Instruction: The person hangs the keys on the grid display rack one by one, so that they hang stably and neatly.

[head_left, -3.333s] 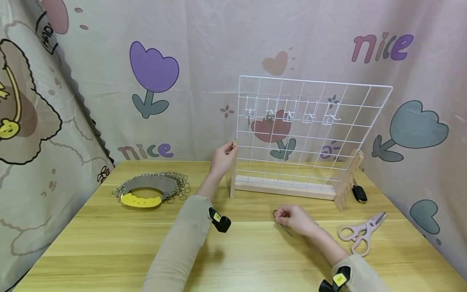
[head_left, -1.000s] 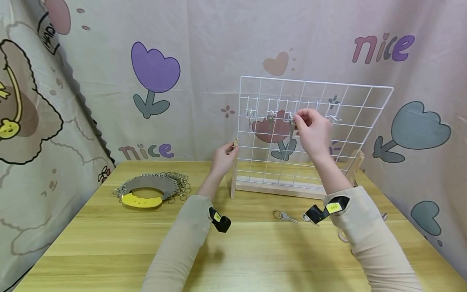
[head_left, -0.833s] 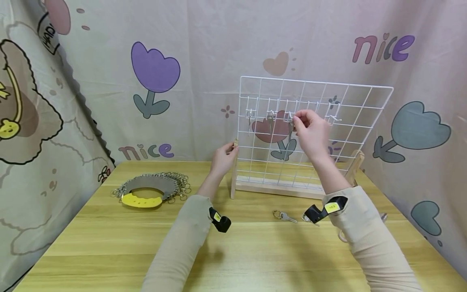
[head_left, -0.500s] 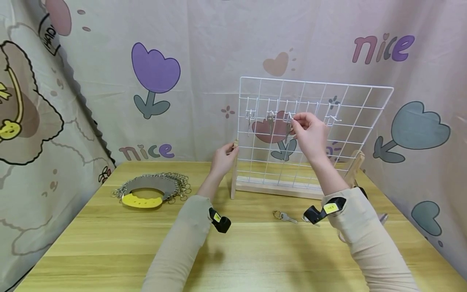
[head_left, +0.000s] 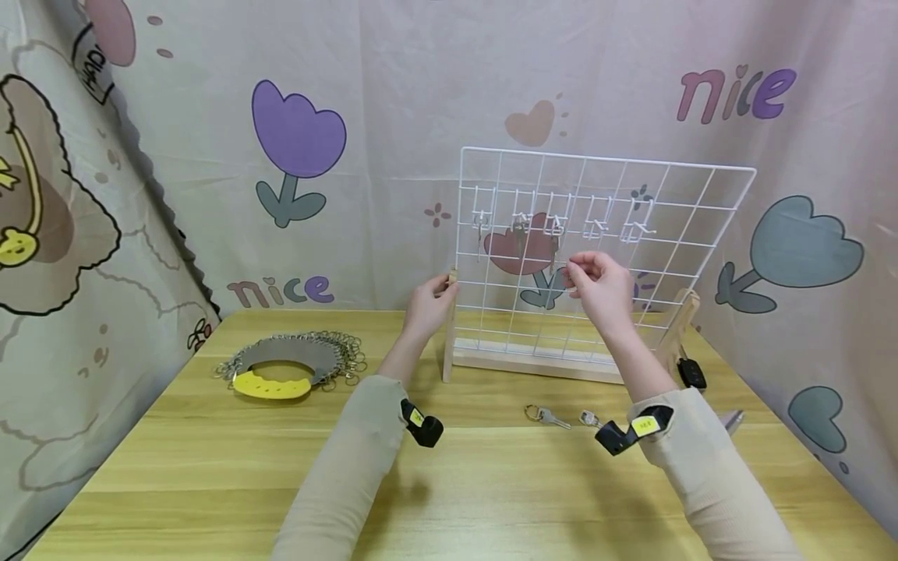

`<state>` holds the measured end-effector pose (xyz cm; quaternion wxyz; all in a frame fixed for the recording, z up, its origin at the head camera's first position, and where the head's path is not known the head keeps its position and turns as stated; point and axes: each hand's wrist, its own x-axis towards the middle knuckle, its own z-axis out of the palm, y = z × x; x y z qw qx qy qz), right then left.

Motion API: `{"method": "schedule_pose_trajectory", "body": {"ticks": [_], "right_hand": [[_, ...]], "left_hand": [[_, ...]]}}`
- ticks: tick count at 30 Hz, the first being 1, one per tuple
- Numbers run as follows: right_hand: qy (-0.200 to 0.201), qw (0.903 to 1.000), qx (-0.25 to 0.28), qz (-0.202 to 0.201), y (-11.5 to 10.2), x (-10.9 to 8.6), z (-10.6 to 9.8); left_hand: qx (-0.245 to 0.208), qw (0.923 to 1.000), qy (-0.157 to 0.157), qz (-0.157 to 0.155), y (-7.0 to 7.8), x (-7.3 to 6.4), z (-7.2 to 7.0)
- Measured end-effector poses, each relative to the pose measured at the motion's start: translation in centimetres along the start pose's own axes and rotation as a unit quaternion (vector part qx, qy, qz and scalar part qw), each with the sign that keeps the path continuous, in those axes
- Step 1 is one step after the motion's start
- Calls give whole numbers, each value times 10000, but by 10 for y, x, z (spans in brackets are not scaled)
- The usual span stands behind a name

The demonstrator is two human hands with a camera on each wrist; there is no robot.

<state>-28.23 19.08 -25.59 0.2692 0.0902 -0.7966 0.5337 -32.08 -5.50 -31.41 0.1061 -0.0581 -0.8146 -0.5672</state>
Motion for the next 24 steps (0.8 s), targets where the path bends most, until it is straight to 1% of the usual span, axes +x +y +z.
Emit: {"method": "schedule_pose_trajectory", "body": {"ticks": [6, 9, 12, 18, 21, 24], "right_hand": [[-295, 9994, 62, 143, 26, -20, -8], [-444, 9987, 83, 231, 42, -32, -11], [-691, 9968, 30, 399, 59, -43, -13], [-1253, 9883, -216, 847, 85, -64, -13], [-1573, 9828, -420, 877, 92, -73, -12], [-1972, 9747, -641, 834, 98, -80, -8]], "left_hand": [[25, 10000, -2, -22, -1, 1, 0], [-68, 10000, -20, -40, 0, 1, 0], [-145, 9999, 0, -41, 0, 1, -1], [-164, 9999, 5, -5, 0, 2, -1], [-175, 9998, -9, -24, -1, 3, 0], [-185, 9998, -16, -58, -1, 2, 1]]}}
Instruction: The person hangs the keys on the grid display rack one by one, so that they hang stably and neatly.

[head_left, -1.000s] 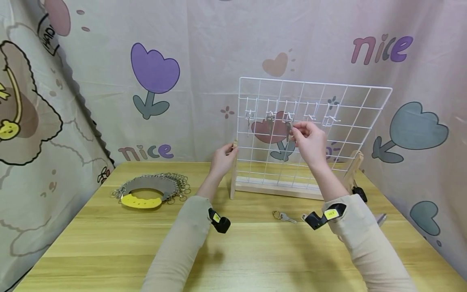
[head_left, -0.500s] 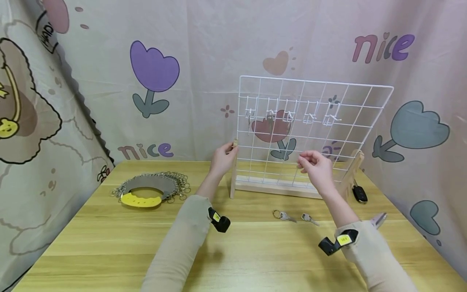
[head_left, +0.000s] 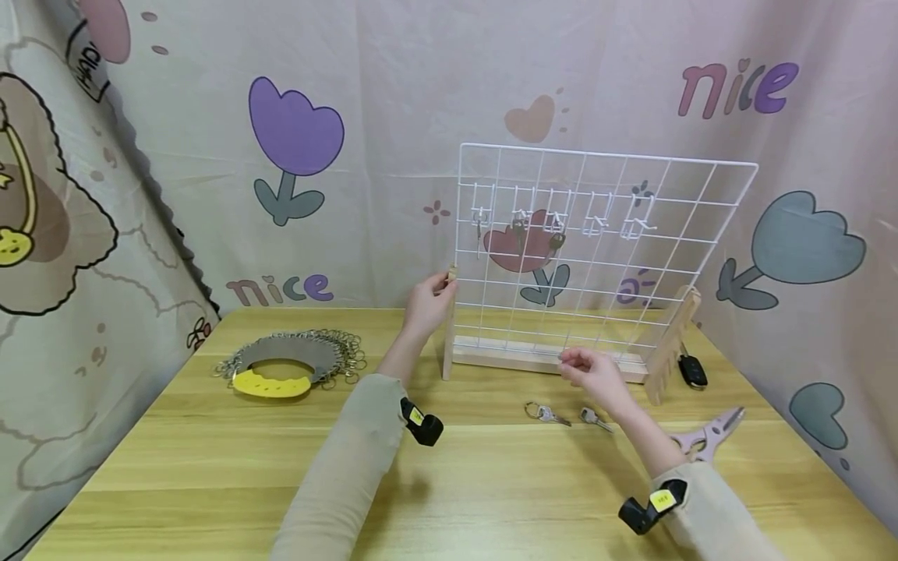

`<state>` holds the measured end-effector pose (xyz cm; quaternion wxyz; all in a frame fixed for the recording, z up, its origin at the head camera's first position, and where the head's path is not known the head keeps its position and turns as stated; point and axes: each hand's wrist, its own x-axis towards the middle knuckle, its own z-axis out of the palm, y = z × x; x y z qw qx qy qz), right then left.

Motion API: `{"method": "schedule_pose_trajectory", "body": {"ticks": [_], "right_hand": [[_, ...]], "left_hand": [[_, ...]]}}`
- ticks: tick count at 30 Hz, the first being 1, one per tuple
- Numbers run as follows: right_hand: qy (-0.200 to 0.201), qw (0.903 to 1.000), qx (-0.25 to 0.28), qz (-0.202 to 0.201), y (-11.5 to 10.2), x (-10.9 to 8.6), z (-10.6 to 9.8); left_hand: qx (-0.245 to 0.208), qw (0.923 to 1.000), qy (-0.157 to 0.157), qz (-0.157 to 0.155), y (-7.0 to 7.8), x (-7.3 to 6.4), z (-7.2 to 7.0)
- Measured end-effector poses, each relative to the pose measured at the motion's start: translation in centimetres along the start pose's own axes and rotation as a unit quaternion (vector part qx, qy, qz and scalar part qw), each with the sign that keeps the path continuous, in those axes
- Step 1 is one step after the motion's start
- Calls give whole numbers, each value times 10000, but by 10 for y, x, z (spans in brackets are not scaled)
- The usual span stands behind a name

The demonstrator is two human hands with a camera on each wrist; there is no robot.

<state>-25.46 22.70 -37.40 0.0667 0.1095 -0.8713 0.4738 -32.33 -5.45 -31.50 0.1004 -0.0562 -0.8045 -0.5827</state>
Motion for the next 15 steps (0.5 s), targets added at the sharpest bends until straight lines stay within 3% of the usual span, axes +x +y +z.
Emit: {"method": "schedule_pose_trajectory", "body": {"ticks": [9, 15], "right_hand": [[-1104, 9927, -349, -340, 11, -4, 23], [-1474, 9880, -410, -216, 16, -6, 36]], "left_hand": [[73, 10000, -1, -13, 0, 0, -1], [66, 10000, -18, -22, 0, 0, -1]]}}
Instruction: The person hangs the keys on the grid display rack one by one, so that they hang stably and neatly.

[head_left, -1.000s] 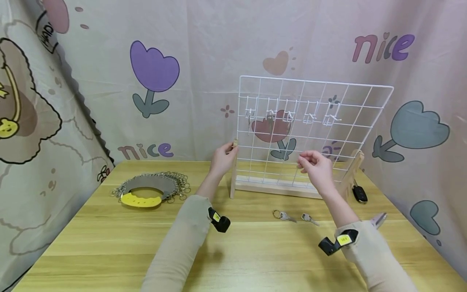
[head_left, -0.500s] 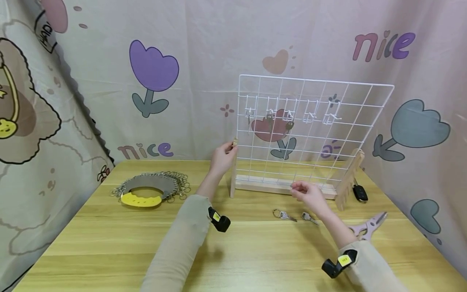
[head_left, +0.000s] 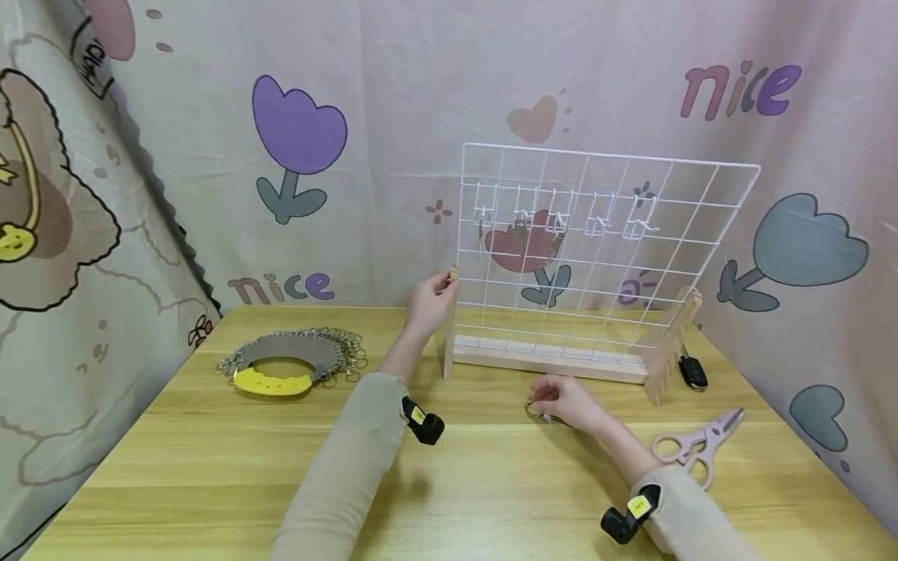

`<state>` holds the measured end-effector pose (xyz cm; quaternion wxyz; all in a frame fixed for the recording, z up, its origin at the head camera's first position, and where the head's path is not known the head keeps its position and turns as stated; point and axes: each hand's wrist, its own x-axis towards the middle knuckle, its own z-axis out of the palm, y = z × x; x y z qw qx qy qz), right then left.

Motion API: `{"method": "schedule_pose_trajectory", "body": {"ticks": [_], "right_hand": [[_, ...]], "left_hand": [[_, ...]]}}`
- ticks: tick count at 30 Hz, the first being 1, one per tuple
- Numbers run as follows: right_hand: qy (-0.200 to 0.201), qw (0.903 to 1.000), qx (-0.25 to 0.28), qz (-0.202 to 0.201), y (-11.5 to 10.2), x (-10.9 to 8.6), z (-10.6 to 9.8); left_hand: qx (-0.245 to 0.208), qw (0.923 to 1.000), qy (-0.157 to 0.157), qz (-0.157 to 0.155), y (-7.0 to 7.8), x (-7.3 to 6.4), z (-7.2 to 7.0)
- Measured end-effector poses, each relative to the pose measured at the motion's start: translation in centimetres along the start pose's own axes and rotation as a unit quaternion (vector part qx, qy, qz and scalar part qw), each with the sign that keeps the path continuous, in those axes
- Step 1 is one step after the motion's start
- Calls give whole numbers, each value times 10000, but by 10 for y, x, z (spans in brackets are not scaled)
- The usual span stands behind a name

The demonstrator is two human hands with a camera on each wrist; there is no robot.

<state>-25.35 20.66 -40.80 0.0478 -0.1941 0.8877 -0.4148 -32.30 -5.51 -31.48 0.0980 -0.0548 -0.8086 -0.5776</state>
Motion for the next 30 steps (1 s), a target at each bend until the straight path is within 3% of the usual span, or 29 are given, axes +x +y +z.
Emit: {"method": "schedule_pose_trajectory", "body": {"ticks": [13, 17, 26, 30], "right_hand": [[-82, 9964, -841, -54, -3, 1, 7], [-55, 9965, -835, 21, -3, 0, 7], [56, 9980, -593, -227, 1, -2, 7], [88, 9986, -510, -120, 0, -2, 8]], "left_hand": [[-57, 10000, 25, -74, 1, 0, 1], [-24, 10000, 10, -73, 1, 0, 1], [-20, 9999, -18, -115, 2, 0, 1], [-40, 9999, -32, -129, 2, 0, 1]]}}
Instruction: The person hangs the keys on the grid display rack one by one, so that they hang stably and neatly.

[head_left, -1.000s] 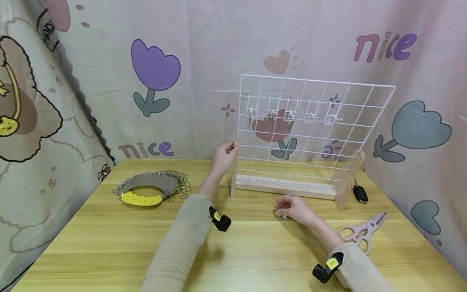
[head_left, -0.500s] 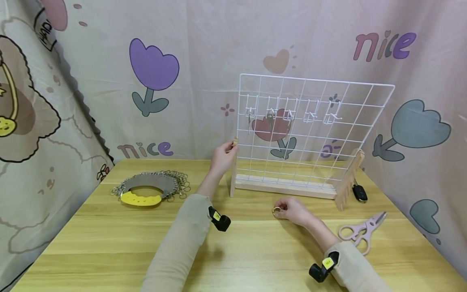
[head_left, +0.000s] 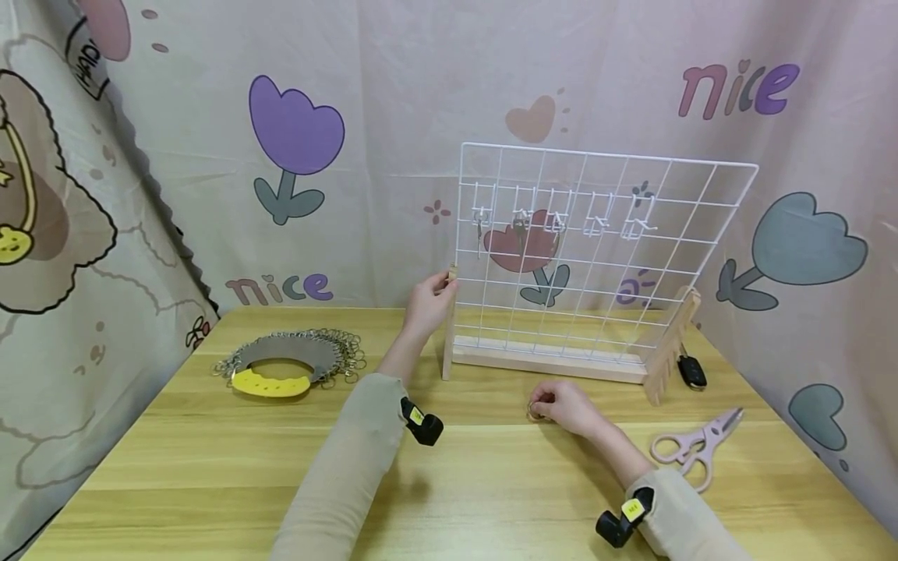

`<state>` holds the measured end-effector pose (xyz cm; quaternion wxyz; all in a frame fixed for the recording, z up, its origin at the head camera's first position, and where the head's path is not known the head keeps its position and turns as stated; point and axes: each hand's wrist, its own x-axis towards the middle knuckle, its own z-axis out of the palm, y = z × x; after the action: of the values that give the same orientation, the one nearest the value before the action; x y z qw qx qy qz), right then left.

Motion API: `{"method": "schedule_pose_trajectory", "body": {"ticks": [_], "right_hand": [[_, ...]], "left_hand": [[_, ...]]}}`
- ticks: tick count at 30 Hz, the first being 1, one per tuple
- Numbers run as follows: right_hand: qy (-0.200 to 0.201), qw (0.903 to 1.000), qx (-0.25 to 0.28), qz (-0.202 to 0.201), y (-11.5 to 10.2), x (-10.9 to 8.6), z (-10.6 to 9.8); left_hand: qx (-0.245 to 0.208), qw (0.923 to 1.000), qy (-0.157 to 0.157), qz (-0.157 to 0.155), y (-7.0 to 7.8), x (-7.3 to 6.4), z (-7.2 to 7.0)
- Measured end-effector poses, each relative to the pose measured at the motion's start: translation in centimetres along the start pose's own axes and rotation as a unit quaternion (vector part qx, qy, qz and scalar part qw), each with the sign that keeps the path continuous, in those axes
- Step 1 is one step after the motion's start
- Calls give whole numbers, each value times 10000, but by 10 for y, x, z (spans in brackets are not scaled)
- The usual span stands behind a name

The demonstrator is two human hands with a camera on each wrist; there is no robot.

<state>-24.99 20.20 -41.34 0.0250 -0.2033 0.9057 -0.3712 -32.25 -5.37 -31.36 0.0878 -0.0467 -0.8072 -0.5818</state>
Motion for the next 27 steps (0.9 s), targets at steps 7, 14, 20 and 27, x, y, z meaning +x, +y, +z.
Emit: {"method": "schedule_pose_trajectory", "body": {"ticks": [7, 14, 20, 27], "right_hand": [[194, 9996, 216, 29, 0, -2, -9], [318, 9984, 457, 35, -2, -4, -22], [296, 9957, 812, 331, -4, -5, -30], [517, 9934, 990, 257, -8, -6, -38]], "left_hand": [[27, 10000, 2, 35, 0, 0, 0], [24, 10000, 40, 24, 0, 0, 0], [-4, 10000, 54, 51, -1, 1, -1], [-3, 10000, 55, 81, 0, 0, 0]]}}
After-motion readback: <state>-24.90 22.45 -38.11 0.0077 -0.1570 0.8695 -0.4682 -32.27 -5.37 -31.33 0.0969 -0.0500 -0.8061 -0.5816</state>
